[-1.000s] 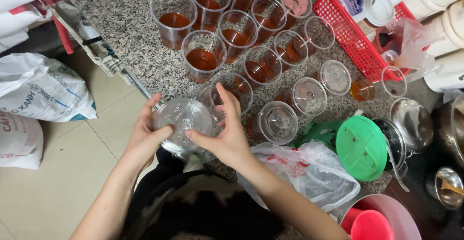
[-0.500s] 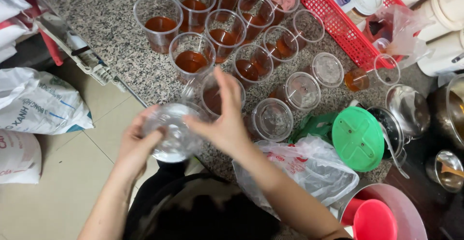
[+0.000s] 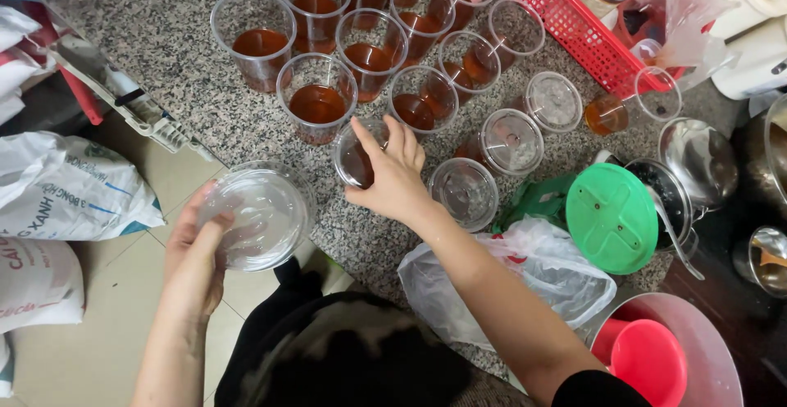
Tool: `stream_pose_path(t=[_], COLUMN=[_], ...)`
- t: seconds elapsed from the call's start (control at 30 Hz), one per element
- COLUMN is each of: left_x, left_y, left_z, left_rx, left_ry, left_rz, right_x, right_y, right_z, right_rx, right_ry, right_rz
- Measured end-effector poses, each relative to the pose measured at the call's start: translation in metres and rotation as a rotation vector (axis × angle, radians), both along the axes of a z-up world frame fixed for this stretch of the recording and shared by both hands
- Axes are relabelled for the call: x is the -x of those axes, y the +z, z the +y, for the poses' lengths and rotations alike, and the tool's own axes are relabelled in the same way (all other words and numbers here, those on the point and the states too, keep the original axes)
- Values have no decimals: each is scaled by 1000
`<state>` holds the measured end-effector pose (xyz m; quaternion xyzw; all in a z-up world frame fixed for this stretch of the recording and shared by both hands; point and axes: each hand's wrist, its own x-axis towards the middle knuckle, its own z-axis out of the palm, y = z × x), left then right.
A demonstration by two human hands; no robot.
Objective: The person pours liquid from one container to another, organizes several plastic cups filled with tea on a counter, and handles plastic lids and bags.
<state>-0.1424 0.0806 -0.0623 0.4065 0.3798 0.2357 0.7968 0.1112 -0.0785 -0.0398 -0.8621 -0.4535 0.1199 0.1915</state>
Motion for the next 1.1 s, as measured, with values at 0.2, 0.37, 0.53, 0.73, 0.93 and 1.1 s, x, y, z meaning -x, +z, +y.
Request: stream_pose_path(t=[0.2,0.37,0.53,0.73,0.93,1.1], left_x=[-2,-12,-22,-29,-35,-43], left_y=[-5,6,0,-2,7,16], left_z=[0,-4,-6,-7,-5,-6], left_rx=[10,8,37,8,-25,-51], left_ry=[-9,-39,-53,-83,-77,-110], left_rz=[27,34,59,34,-10,30], right_x=[-1,5,6,11,26,31], right_y=[-3,-21,-25,-25,-23,33], right_z=[2,1,1,-1,-15,-20], right_rx=[54,-28,-93,-91,-94,-400], right_ry=[-34,-48,-58,-19,52,-37], right_rz=[-52,-213,-339,-277,-140,63])
